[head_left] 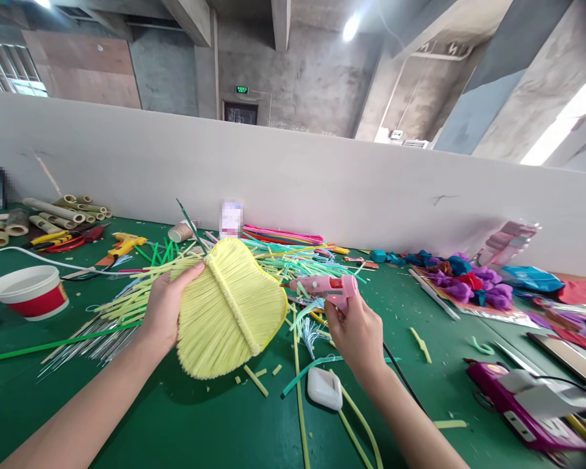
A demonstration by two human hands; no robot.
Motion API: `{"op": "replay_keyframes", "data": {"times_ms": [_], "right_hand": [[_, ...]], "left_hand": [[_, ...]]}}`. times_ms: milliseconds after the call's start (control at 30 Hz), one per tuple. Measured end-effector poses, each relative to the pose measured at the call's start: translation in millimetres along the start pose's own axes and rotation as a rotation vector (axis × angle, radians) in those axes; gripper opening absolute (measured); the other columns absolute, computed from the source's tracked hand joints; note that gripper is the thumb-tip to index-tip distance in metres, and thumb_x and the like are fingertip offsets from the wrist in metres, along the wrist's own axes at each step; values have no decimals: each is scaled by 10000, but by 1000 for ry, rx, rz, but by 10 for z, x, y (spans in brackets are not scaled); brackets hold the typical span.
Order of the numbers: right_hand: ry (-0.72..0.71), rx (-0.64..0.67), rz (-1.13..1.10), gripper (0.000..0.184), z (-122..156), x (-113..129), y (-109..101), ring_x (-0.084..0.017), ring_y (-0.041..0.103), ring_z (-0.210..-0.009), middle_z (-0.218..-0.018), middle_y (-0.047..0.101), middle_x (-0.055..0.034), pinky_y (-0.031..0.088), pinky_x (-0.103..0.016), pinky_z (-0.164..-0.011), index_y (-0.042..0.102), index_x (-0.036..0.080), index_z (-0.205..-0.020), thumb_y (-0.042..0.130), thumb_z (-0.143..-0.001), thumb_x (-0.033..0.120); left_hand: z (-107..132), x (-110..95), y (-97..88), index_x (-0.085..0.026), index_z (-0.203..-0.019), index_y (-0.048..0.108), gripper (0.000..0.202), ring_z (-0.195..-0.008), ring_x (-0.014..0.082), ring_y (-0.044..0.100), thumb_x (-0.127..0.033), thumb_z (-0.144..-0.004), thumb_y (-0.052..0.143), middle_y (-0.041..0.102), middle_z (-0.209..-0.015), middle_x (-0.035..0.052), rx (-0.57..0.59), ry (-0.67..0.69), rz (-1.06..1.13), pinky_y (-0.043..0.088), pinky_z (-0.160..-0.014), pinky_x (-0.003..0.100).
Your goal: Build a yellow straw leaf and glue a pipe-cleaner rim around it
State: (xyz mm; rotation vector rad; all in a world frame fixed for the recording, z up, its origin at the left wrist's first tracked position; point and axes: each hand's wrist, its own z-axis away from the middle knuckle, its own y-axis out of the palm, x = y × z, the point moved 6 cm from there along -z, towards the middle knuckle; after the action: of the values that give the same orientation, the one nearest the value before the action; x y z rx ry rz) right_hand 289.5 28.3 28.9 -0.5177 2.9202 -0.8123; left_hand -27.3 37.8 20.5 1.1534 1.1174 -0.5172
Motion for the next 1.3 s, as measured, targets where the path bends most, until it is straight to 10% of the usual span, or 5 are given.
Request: {"op": "replay_keyframes", "data": {"times_ms": [1300], "right_hand": [[24, 30, -22, 293, 3, -5, -1, -171, 576, -514, -717, 665, -54, 363, -253, -460, 557, 110, -1134, 459, -922, 287]], "left_hand": [[-30, -66, -54, -148, -808, 747, 340, -614, 215, 698, -320, -541, 869, 749, -723, 22, -48, 12, 11, 556, -557, 285]]}}
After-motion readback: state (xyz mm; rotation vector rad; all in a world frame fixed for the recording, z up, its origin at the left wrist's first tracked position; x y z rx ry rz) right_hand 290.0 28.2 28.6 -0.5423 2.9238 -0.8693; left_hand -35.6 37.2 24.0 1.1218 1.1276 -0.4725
